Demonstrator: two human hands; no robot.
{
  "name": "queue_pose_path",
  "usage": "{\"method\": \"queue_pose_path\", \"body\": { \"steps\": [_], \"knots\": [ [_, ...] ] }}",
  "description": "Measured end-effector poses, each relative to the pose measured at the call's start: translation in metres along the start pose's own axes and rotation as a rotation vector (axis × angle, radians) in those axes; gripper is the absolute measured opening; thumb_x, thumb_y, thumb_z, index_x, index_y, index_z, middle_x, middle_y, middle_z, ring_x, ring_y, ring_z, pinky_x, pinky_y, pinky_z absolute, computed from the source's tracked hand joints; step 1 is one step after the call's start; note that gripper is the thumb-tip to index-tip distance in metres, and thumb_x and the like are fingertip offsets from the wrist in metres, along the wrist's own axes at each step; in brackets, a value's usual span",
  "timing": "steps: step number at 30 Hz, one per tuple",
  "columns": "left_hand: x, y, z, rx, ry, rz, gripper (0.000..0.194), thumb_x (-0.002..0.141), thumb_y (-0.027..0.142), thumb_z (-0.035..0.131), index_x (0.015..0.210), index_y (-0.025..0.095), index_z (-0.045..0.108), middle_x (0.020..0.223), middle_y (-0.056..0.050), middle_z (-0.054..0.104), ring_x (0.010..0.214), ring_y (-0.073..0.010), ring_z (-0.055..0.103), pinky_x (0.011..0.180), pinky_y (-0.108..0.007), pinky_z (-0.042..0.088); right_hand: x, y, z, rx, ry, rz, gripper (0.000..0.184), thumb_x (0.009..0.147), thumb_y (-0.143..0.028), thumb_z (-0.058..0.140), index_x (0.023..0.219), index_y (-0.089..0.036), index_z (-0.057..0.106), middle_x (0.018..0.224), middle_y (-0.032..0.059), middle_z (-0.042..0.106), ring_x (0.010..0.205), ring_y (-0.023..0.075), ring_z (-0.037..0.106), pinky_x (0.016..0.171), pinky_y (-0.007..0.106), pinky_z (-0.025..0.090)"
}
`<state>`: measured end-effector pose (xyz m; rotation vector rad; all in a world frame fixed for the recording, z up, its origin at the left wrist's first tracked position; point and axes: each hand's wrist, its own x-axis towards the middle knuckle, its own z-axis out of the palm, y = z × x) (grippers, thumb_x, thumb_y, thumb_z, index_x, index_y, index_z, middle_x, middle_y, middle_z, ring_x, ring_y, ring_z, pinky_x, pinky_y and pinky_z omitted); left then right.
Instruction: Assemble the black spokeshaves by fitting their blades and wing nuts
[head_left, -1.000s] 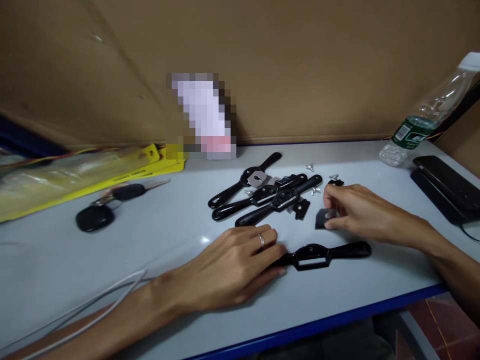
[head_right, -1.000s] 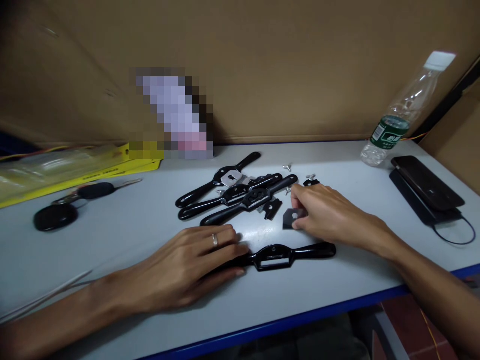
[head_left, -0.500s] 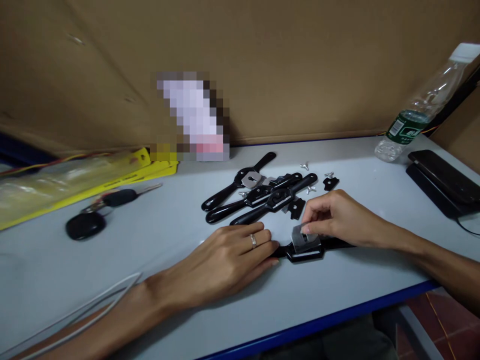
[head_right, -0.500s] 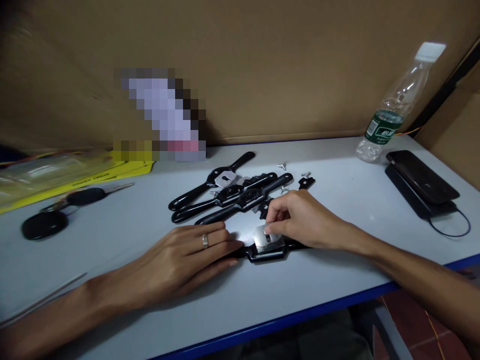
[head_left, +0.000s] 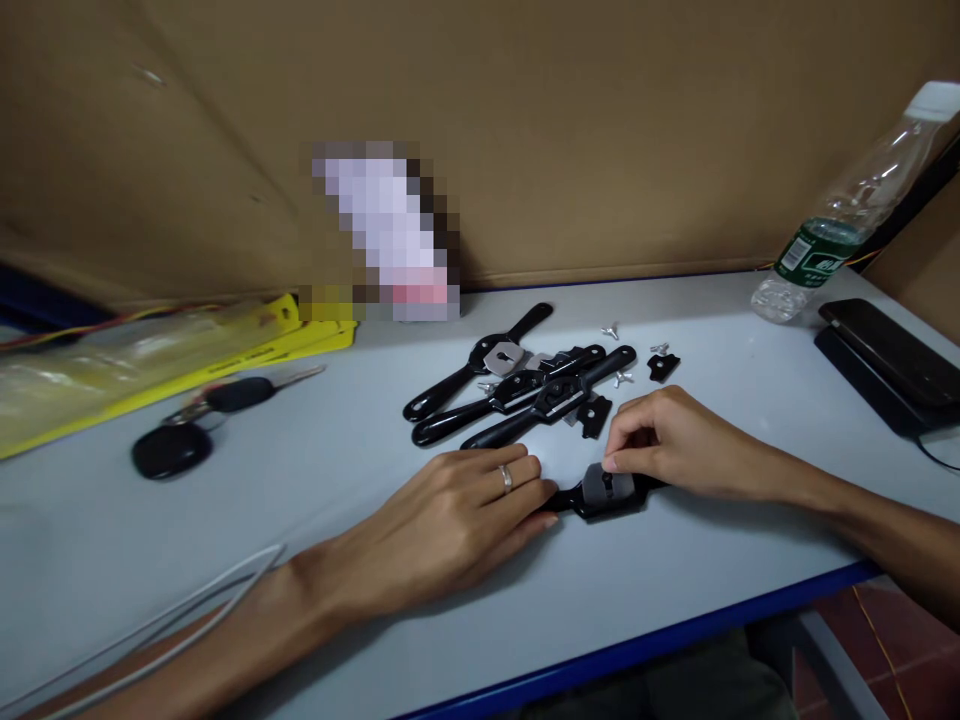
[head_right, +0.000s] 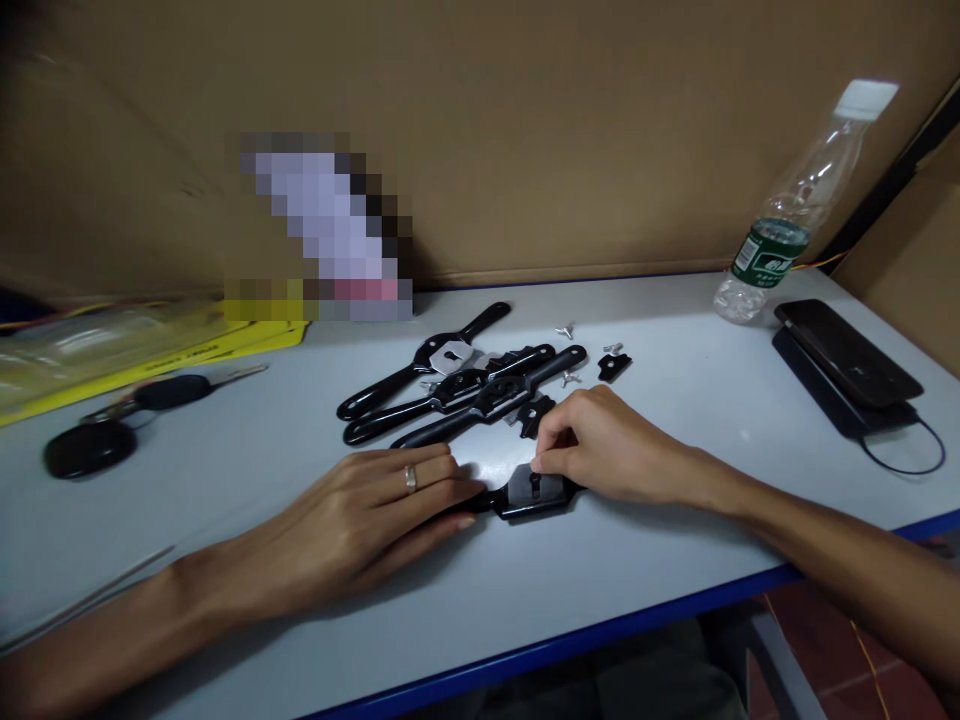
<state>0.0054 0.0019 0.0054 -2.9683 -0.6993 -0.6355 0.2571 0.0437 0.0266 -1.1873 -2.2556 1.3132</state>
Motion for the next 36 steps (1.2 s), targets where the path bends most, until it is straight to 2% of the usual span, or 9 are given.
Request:
{"method": "queue_pose_path", "body": {
  "steps": [7,11,22,24,26,28,30,33,36],
  "knots": [
    [-0.003,0.0,0.001,-0.024,-0.044,-0.034,0.023,0.108,0.026,0.043,0.106,0.015,0.063,0.087,-0.004,0.065,0.074,-0.0183,0.062,0.061,-0.03,0.051,-0.002,-0.007,-0.003,-0.097,-0.086,-0.004,0.018,0.086,-0.006,0.065,0.071,-0.016,0.067,0.061,-0.0072,0.055,0.058,0.0077,0.043,0.062,0.026,0.033],
    [-0.002,0.001,0.001,-0.026,-0.07,-0.055,0.025,0.108,0.03,0.042,0.107,0.015,0.062,0.088,-0.005,0.063,0.075,-0.0188,0.061,0.059,-0.03,0.05,-0.003,-0.007,-0.004,-0.114,-0.101,-0.015,0.018,0.088,-0.009,0.063,0.073,-0.017,0.065,0.061,-0.0075,0.052,0.058,0.0079,0.041,0.061,0.026,0.031],
    [-0.002,0.001,0.001,-0.013,-0.08,-0.062,0.024,0.108,0.028,0.04,0.109,0.015,0.06,0.088,-0.005,0.063,0.073,-0.019,0.061,0.058,-0.031,0.05,-0.004,-0.007,-0.007,-0.148,-0.131,-0.07,0.016,0.087,-0.011,0.059,0.074,-0.017,0.066,0.064,-0.0053,0.057,0.059,0.0086,0.045,0.059,0.025,0.032],
    [-0.001,0.001,0.001,-0.021,-0.073,-0.06,0.024,0.108,0.027,0.04,0.11,0.015,0.061,0.088,-0.005,0.063,0.073,-0.0188,0.061,0.058,-0.031,0.05,-0.004,-0.008,-0.011,-0.167,-0.09,-0.081,0.017,0.09,-0.015,0.058,0.076,-0.017,0.068,0.063,-0.005,0.058,0.058,0.009,0.046,0.059,0.025,0.032],
    [-0.001,0.001,0.001,-0.036,-0.069,-0.065,0.022,0.107,0.027,0.042,0.11,0.015,0.061,0.087,-0.005,0.063,0.073,-0.0185,0.062,0.059,-0.031,0.051,-0.003,-0.006,-0.019,-0.274,0.053,-0.092,0.019,0.094,-0.019,0.056,0.081,-0.017,0.07,0.068,-0.0024,0.063,0.061,0.0105,0.05,0.062,0.026,0.033],
    [-0.001,0.002,0.001,-0.045,-0.063,-0.068,0.021,0.107,0.027,0.043,0.11,0.015,0.061,0.086,-0.004,0.063,0.073,-0.0182,0.062,0.059,-0.03,0.051,-0.002,-0.001,-0.031,-0.494,0.256,-0.069,0.021,0.096,-0.019,0.053,0.088,-0.017,0.073,0.079,0.0026,0.071,0.068,0.0139,0.056,0.066,0.029,0.033],
    [-0.001,0.002,0.001,-0.041,-0.064,-0.068,0.021,0.107,0.027,0.044,0.11,0.015,0.061,0.086,-0.004,0.063,0.073,-0.0182,0.062,0.059,-0.03,0.051,-0.001,0.006,-0.044,-0.74,0.382,0.021,0.024,0.096,-0.018,0.051,0.095,-0.018,0.075,0.088,0.0069,0.075,0.075,0.0185,0.061,0.065,0.031,0.031],
    [-0.002,0.002,0.001,-0.032,-0.064,-0.062,0.022,0.107,0.027,0.042,0.109,0.015,0.061,0.087,-0.004,0.063,0.073,-0.0184,0.062,0.059,-0.03,0.051,0.0,0.016,-0.059,-0.893,0.39,0.142,0.031,0.095,-0.02,0.053,0.116,-0.023,0.075,0.095,0.0091,0.077,0.081,0.0237,0.065,0.064,0.032,0.031],
    [-0.002,0.002,0.001,-0.018,-0.068,-0.06,0.024,0.108,0.027,0.041,0.11,0.015,0.061,0.088,-0.005,0.064,0.073,-0.0183,0.062,0.06,-0.031,0.051,0.002,0.022,-0.063,-0.934,0.329,0.178,0.041,0.095,-0.022,0.053,0.131,-0.028,0.07,0.101,0.0096,0.077,0.084,0.0258,0.067,0.066,0.032,0.033]
  ]
}}
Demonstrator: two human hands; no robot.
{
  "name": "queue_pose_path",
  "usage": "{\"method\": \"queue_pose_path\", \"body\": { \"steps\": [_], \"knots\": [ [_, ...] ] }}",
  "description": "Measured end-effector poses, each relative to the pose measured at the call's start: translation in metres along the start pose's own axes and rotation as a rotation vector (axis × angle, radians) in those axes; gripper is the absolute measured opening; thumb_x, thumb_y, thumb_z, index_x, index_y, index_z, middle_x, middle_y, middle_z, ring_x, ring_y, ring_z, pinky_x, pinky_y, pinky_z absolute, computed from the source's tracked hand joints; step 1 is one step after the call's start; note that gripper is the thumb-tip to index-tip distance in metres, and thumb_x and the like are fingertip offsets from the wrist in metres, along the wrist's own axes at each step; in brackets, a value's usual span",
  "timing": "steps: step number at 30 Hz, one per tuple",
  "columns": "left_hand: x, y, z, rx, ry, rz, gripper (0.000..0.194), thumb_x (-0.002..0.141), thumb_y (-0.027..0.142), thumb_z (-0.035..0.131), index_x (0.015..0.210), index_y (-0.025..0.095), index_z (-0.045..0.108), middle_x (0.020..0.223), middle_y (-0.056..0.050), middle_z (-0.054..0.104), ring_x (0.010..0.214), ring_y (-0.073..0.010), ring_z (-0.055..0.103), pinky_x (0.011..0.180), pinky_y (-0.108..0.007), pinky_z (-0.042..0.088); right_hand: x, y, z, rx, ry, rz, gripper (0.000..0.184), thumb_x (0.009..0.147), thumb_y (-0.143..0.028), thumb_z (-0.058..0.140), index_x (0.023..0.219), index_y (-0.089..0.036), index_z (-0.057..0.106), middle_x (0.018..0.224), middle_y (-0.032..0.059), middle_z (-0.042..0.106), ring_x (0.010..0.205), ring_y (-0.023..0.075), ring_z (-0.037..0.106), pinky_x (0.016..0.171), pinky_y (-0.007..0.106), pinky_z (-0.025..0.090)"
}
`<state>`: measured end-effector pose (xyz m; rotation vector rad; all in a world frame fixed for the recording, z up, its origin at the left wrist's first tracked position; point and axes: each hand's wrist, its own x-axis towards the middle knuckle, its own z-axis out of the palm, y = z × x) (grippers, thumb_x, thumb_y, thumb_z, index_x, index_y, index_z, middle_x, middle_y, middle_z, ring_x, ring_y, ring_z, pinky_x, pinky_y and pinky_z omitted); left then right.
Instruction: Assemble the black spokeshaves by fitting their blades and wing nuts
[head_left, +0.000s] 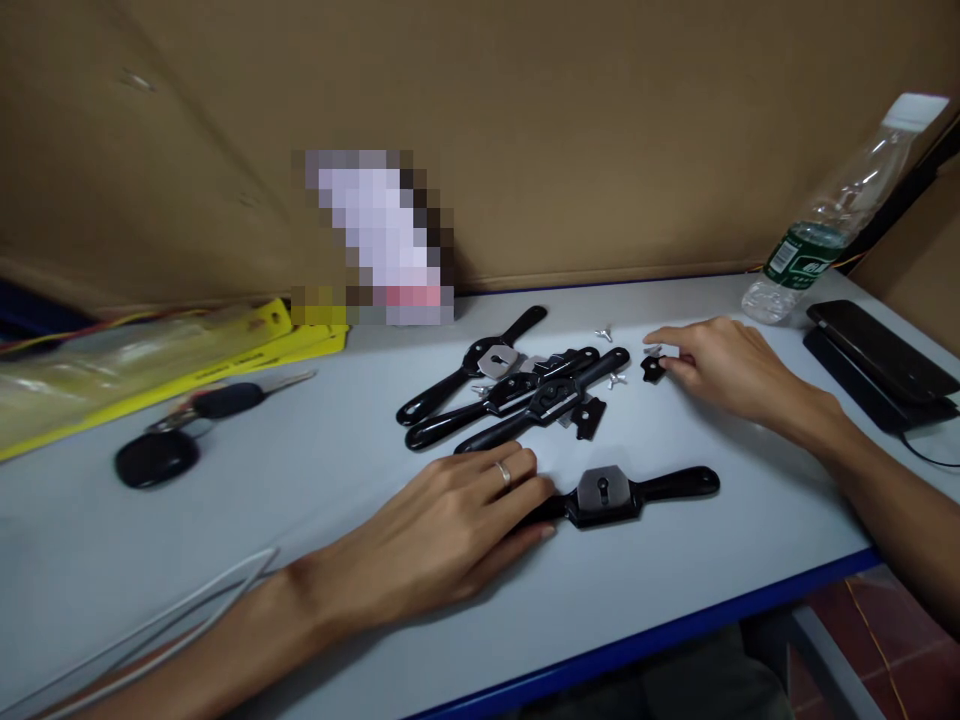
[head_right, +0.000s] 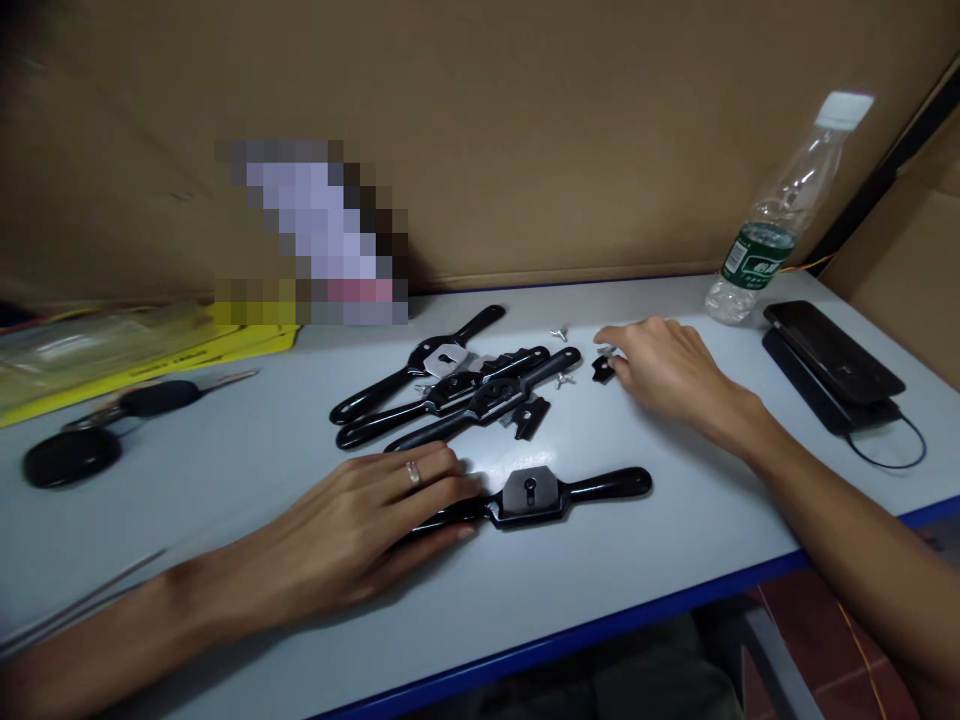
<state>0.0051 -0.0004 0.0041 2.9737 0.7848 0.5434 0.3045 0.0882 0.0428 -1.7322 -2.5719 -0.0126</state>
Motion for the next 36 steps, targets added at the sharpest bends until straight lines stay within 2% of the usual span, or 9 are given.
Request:
{"method": "queue_pose_path", "body": {
  "steps": [4,13,18,22,31,36],
  "knots": [
    [0.0,0.0,0.0,0.007,-0.007,-0.002,0.024,0.108,0.027,0.04,0.109,0.015,0.062,0.09,-0.005,0.064,0.072,-0.0178,0.061,0.06,-0.031,0.051,-0.001,-0.002,0.002,-0.028,-0.092,-0.038,0.036,0.096,-0.021,0.048,0.123,-0.028,0.072,0.094,0.0086,0.075,0.078,0.0236,0.064,0.062,0.032,0.029],
    [0.002,0.001,-0.001,0.017,-0.009,-0.003,0.027,0.109,0.028,0.037,0.109,0.016,0.061,0.09,-0.005,0.065,0.072,-0.0184,0.062,0.058,-0.032,0.051,-0.007,-0.004,-0.006,-0.044,-0.141,-0.066,0.012,0.094,-0.026,0.056,0.094,-0.022,0.068,0.079,0.0048,0.068,0.068,0.0198,0.055,0.06,0.031,0.025],
    [0.002,0.001,-0.002,0.017,0.012,0.007,0.027,0.109,0.028,0.037,0.107,0.016,0.061,0.088,-0.005,0.064,0.071,-0.0185,0.062,0.058,-0.032,0.052,-0.013,-0.012,-0.008,-0.026,-0.158,-0.149,0.016,0.096,-0.027,0.057,0.082,-0.021,0.059,0.077,0.0049,0.064,0.065,0.0178,0.051,0.059,0.032,0.024],
    [0.002,0.0,-0.001,0.016,0.006,0.007,0.026,0.109,0.028,0.038,0.107,0.015,0.061,0.087,-0.005,0.065,0.074,-0.0187,0.063,0.059,-0.031,0.053,-0.018,-0.02,-0.008,-0.016,-0.181,-0.23,0.015,0.098,-0.028,0.055,0.086,-0.019,0.059,0.083,0.0073,0.066,0.069,0.0192,0.055,0.059,0.032,0.026],
    [0.0,0.001,-0.002,-0.01,0.007,-0.011,0.02,0.106,0.025,0.045,0.104,0.016,0.063,0.087,-0.005,0.066,0.074,-0.0178,0.063,0.06,-0.03,0.052,-0.025,-0.04,-0.009,-0.088,-0.198,-0.296,0.016,0.098,-0.018,0.05,0.101,-0.017,0.065,0.091,0.0101,0.072,0.07,0.0221,0.062,0.057,0.035,0.025],
    [0.0,0.001,0.001,-0.004,0.009,-0.006,0.022,0.107,0.026,0.043,0.107,0.016,0.062,0.087,-0.005,0.065,0.074,-0.0188,0.063,0.06,-0.031,0.052,-0.027,-0.045,-0.007,-0.087,-0.177,-0.328,0.019,0.093,-0.009,0.05,0.101,-0.016,0.066,0.092,0.0101,0.072,0.071,0.0217,0.063,0.056,0.034,0.024]
  ]
}}
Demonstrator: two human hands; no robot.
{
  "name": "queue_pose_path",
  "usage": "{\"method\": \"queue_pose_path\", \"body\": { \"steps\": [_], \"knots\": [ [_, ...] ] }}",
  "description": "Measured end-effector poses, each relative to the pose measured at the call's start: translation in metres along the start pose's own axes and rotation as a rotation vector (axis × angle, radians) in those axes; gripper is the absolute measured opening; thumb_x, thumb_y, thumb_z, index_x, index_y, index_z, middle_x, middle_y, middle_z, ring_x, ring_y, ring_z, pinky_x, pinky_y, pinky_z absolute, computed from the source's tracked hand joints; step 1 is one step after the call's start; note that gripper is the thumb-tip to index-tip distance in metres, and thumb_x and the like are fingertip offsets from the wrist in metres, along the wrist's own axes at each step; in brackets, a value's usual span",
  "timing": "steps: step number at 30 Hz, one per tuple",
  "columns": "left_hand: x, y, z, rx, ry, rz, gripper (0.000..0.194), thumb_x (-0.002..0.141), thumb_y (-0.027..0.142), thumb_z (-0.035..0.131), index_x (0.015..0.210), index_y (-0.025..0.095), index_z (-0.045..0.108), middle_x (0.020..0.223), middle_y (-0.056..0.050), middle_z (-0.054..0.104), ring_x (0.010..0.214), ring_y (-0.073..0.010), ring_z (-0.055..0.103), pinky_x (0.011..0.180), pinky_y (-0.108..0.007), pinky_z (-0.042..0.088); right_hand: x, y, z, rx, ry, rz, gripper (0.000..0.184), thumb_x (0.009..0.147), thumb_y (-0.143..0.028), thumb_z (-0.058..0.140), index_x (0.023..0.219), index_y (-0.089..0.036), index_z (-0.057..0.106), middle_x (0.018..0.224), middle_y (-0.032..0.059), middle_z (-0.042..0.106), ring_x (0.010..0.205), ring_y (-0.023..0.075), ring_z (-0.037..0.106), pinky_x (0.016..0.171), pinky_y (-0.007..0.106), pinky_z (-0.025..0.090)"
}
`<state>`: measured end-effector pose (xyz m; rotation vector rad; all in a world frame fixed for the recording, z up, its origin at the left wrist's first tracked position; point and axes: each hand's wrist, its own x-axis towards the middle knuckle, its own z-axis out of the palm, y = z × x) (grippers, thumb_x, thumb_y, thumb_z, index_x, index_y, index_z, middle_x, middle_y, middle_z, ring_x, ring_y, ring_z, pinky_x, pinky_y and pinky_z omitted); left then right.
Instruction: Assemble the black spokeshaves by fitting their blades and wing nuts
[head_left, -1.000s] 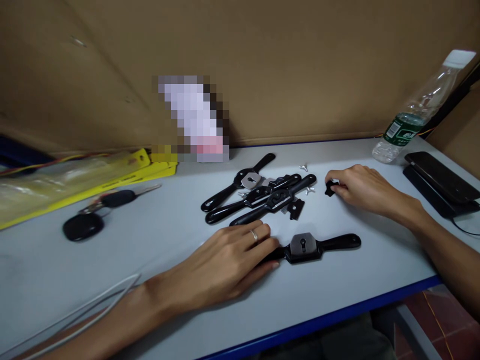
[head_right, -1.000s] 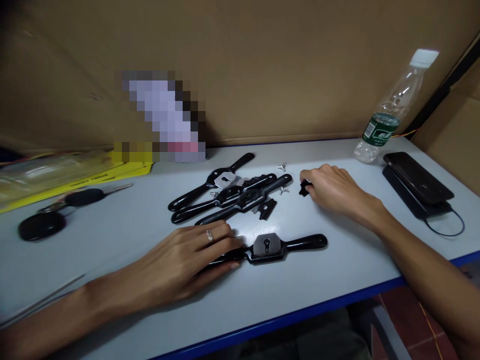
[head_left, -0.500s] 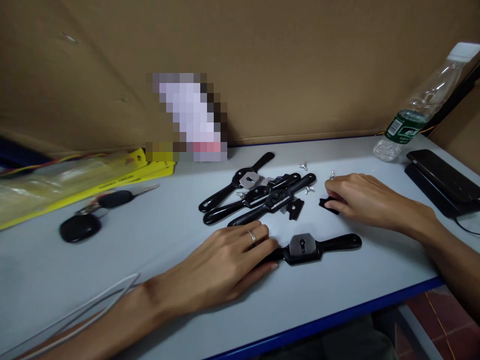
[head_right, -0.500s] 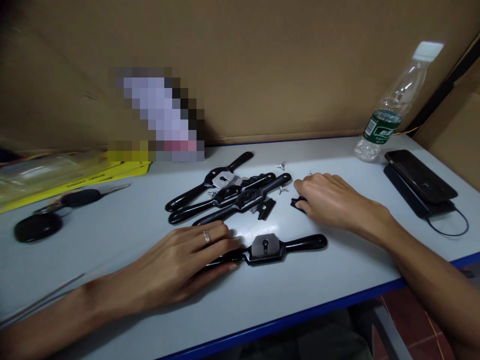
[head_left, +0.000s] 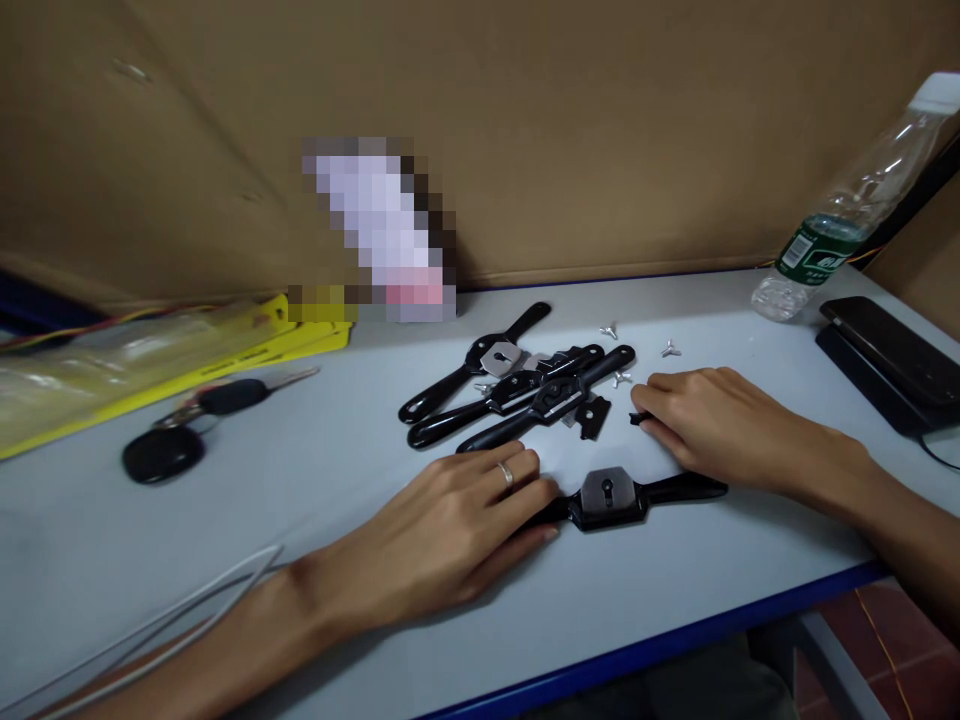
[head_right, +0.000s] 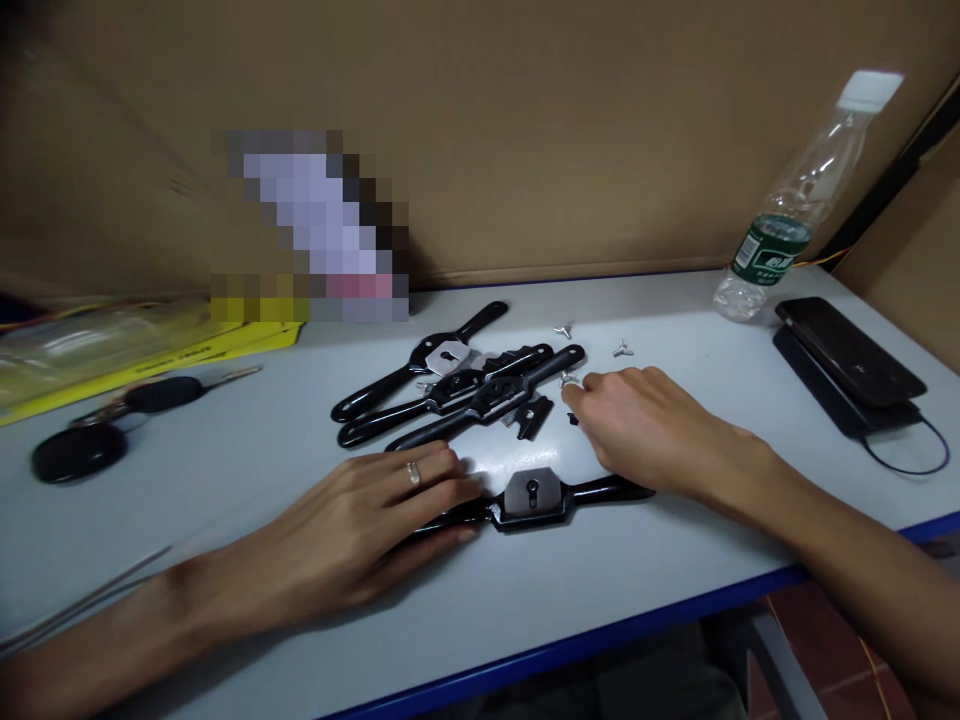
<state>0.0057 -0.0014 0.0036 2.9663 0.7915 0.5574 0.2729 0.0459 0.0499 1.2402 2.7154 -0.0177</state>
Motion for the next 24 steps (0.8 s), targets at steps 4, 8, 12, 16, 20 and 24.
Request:
{"method": "queue_pose_path", "body": {
  "steps": [4,8,12,16,20,24],
  "knots": [
    [0.0,0.0,0.0,0.001,-0.01,0.005,0.023,0.107,0.026,0.042,0.107,0.015,0.061,0.088,-0.005,0.064,0.075,-0.0195,0.063,0.06,-0.032,0.053,0.001,-0.005,0.005,0.02,0.039,-0.045,0.021,0.091,-0.008,0.051,0.1,-0.016,0.068,0.09,0.0084,0.07,0.07,0.0201,0.061,0.056,0.034,0.023],
    [0.0,-0.001,-0.001,0.009,-0.007,0.008,0.025,0.108,0.026,0.039,0.106,0.015,0.061,0.087,-0.005,0.064,0.073,-0.0191,0.062,0.059,-0.032,0.052,0.001,-0.009,0.008,0.066,0.123,-0.073,0.019,0.091,-0.01,0.052,0.089,-0.017,0.07,0.089,0.0085,0.069,0.082,0.0225,0.061,0.057,0.034,0.025],
    [0.0,-0.002,0.0,0.006,-0.016,0.008,0.024,0.108,0.027,0.041,0.109,0.015,0.062,0.088,-0.005,0.064,0.075,-0.0192,0.062,0.06,-0.032,0.051,-0.002,-0.007,0.003,0.237,0.315,-0.014,0.015,0.09,-0.017,0.057,0.087,-0.018,0.071,0.091,0.007,0.069,0.088,0.022,0.059,0.068,0.033,0.035],
    [0.0,-0.001,0.0,-0.002,-0.009,0.0,0.022,0.107,0.026,0.043,0.108,0.015,0.063,0.088,-0.005,0.064,0.075,-0.0185,0.062,0.06,-0.031,0.051,-0.004,0.0,-0.005,0.309,0.42,0.081,0.01,0.085,-0.015,0.057,0.083,-0.019,0.066,0.078,0.0026,0.065,0.074,0.0176,0.056,0.068,0.031,0.035],
    [0.0,-0.001,0.0,-0.002,-0.011,0.001,0.025,0.108,0.028,0.041,0.107,0.015,0.063,0.088,-0.005,0.064,0.075,-0.0186,0.062,0.06,-0.031,0.051,-0.004,0.003,-0.004,0.313,0.4,0.129,0.007,0.08,-0.014,0.057,0.08,-0.02,0.06,0.073,0.0002,0.062,0.069,0.0163,0.054,0.065,0.03,0.032],
    [0.0,0.0,0.0,0.013,-0.009,0.002,0.026,0.108,0.028,0.039,0.107,0.015,0.062,0.088,-0.005,0.064,0.074,-0.0186,0.061,0.06,-0.031,0.05,-0.001,0.001,0.002,0.276,0.336,0.125,0.008,0.082,-0.012,0.055,0.08,-0.02,0.057,0.08,0.002,0.065,0.075,0.0179,0.057,0.066,0.031,0.031]
  ]
}}
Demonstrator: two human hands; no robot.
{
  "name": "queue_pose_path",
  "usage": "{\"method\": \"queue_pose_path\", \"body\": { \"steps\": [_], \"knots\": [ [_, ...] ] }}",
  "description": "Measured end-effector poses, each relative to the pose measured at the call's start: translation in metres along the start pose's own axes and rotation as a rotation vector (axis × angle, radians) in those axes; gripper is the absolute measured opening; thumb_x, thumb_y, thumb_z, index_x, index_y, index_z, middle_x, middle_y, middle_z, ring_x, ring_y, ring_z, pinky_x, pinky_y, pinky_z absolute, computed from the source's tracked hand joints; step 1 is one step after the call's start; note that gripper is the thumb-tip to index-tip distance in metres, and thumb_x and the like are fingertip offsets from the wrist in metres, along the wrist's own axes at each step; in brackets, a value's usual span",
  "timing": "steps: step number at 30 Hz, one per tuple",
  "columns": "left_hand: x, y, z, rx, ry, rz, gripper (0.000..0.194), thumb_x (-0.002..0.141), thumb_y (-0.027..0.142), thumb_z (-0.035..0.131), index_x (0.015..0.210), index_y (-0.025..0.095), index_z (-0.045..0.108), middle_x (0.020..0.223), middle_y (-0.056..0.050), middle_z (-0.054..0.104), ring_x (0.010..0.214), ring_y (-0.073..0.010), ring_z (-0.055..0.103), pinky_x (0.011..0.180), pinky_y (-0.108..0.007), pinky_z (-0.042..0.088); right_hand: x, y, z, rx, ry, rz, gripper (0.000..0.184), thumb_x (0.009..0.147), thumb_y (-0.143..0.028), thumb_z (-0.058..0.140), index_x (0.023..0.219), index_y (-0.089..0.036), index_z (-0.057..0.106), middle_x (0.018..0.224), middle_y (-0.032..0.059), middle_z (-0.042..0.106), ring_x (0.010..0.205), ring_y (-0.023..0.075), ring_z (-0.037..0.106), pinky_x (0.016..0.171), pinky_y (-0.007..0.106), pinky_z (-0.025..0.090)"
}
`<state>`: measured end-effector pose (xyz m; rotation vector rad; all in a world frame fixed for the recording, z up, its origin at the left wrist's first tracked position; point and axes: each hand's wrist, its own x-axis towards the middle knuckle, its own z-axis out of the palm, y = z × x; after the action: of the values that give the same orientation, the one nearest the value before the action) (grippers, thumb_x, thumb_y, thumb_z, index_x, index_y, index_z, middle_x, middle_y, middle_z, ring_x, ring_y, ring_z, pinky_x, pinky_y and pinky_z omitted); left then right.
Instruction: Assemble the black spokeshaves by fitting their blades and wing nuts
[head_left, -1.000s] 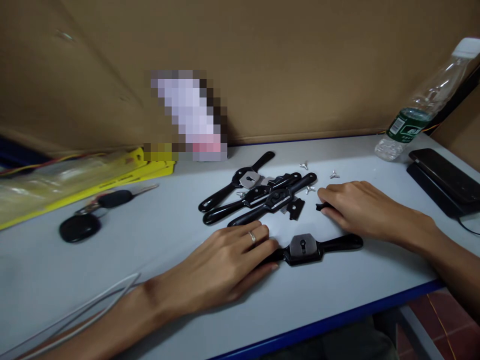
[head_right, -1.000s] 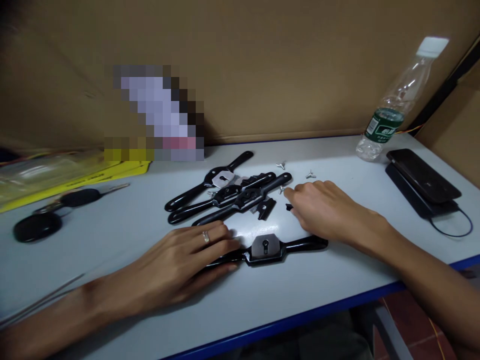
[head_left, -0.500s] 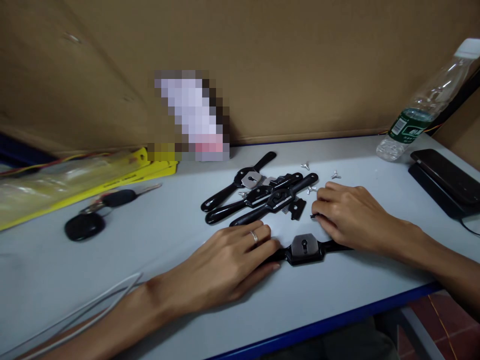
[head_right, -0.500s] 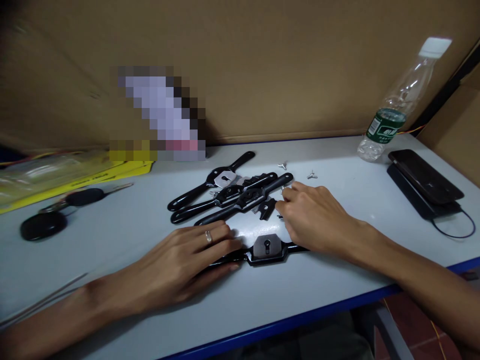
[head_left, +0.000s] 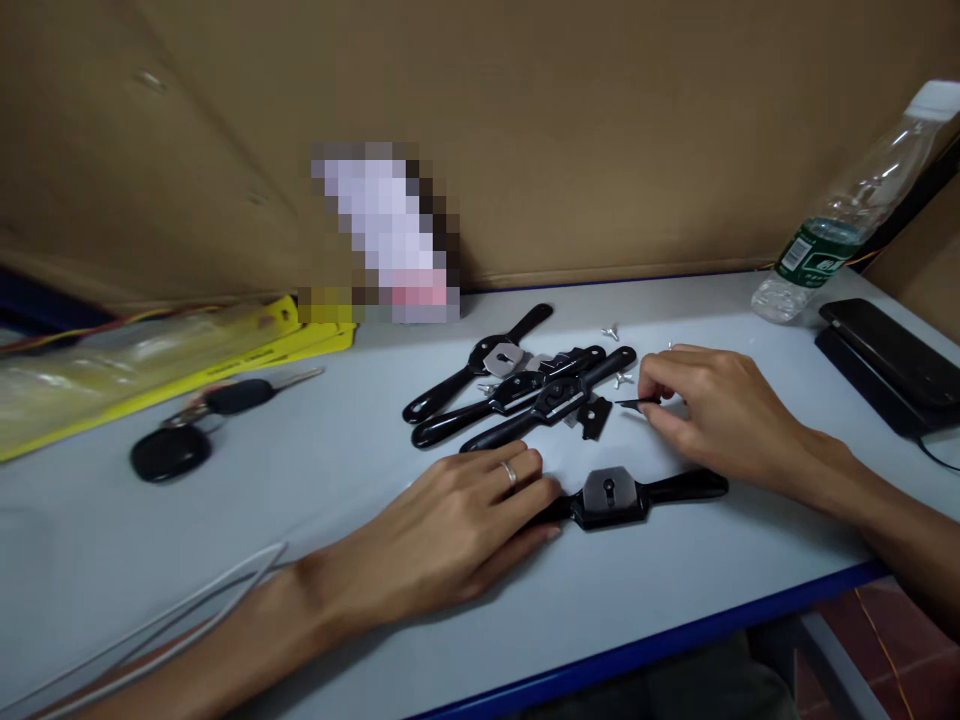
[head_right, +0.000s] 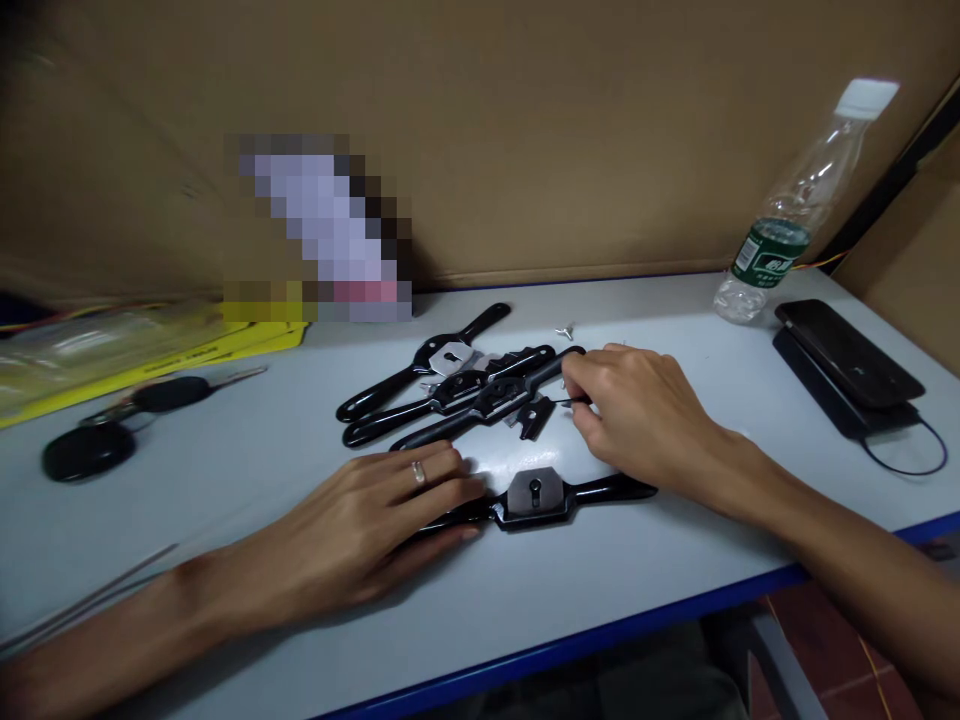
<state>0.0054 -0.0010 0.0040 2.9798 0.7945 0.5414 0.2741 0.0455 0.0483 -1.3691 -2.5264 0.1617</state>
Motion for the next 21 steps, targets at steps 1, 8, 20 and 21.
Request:
{"method": "queue_pose_path", "body": {
  "steps": [1,8,20,21],
  "knots": [
    [0.0001,0.0,-0.0001,0.001,0.003,0.001,0.026,0.109,0.028,0.039,0.106,0.015,0.062,0.088,-0.005,0.064,0.074,-0.0186,0.061,0.06,-0.031,0.05,0.0006,-0.0006,0.0016,-0.018,-0.029,0.003,0.009,0.082,-0.011,0.055,0.08,-0.02,0.057,0.082,0.0024,0.066,0.076,0.0183,0.057,0.066,0.031,0.031],
    [-0.0008,-0.0008,0.0006,-0.011,-0.002,0.0,0.023,0.107,0.027,0.041,0.108,0.016,0.062,0.087,-0.005,0.064,0.074,-0.0187,0.061,0.061,-0.031,0.05,0.0055,-0.0043,0.0017,-0.204,-0.201,0.026,0.013,0.084,-0.01,0.053,0.087,-0.018,0.062,0.094,0.0069,0.071,0.083,0.0227,0.062,0.06,0.033,0.025],
    [-0.0003,-0.001,0.0005,0.001,0.014,0.006,0.024,0.107,0.026,0.041,0.108,0.015,0.062,0.088,-0.005,0.065,0.073,-0.0185,0.061,0.06,-0.031,0.05,0.0043,-0.0014,0.0032,-0.205,-0.143,0.025,0.009,0.083,-0.01,0.057,0.086,-0.018,0.06,0.09,0.0069,0.07,0.078,0.0215,0.06,0.061,0.032,0.025],
    [-0.0005,-0.0011,0.0008,0.001,0.015,0.006,0.023,0.107,0.027,0.042,0.108,0.015,0.062,0.088,-0.005,0.065,0.073,-0.0184,0.061,0.06,-0.031,0.05,0.0043,-0.0019,0.0029,-0.155,-0.108,0.029,0.008,0.081,-0.011,0.059,0.084,-0.019,0.058,0.088,0.0055,0.069,0.077,0.0206,0.058,0.062,0.032,0.027]
  ]
}}
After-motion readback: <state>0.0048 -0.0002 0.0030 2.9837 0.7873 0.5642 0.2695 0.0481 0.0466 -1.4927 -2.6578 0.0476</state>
